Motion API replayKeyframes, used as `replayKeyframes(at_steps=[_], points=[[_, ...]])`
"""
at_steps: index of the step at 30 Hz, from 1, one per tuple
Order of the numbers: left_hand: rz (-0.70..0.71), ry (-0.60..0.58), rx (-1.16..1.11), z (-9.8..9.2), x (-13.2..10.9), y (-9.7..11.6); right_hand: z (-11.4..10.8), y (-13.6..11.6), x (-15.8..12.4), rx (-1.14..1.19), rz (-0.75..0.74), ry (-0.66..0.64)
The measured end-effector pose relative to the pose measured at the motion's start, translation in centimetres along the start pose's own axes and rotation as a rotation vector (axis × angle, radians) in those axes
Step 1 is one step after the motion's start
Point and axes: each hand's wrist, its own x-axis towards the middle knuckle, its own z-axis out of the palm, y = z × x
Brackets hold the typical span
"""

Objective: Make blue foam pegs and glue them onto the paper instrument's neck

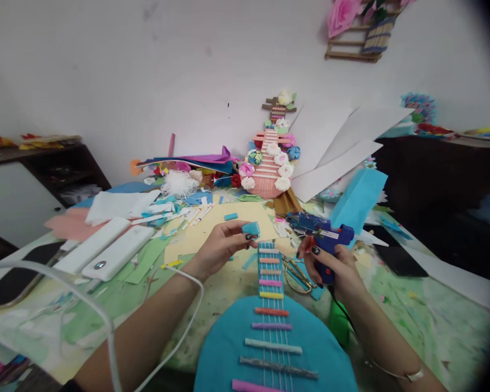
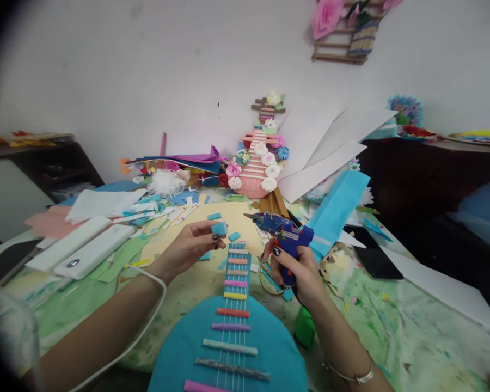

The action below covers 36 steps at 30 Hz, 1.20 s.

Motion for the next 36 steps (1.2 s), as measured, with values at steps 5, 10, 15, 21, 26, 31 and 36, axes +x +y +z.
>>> replayKeyframes(at_steps=[5,10,15,21,26,31,36], points=[[0.003,-0.071,0.022,0.5,-0.3,0.2,0.3,0.2,-0.4,-0.032,-0.019,-0.004],[0.003,-0.066,0.008,0.7,-0.5,0.3,0.8,0.4,-0.6,-0.042,0.010,-0.008],[0.048,-0.079,0.107,2.2,-1.2,0.0,1.9,0.1,-0.7,-0.070,-0.058,0.144],[0.028,-0.119,0.331,4.0,-2.6,-0.3,3.3,-0.2,-1.3,-0.122,-0.063,0.126],[0.028,-0.139,0.407,4.1,-2.7,-0.3,3.6,-0.1,-1.5,-0.187,-0.024,0.124],[0.028,-0.136,0.426,4.1,-2.7,-0.1,3.5,-0.1,-1.6,-0.249,-0.001,0.108],[0.037,-0.101,0.345,3.8,-2.4,-0.5,2.8,-0.4,-1.6,-0.279,-0.077,0.224]])
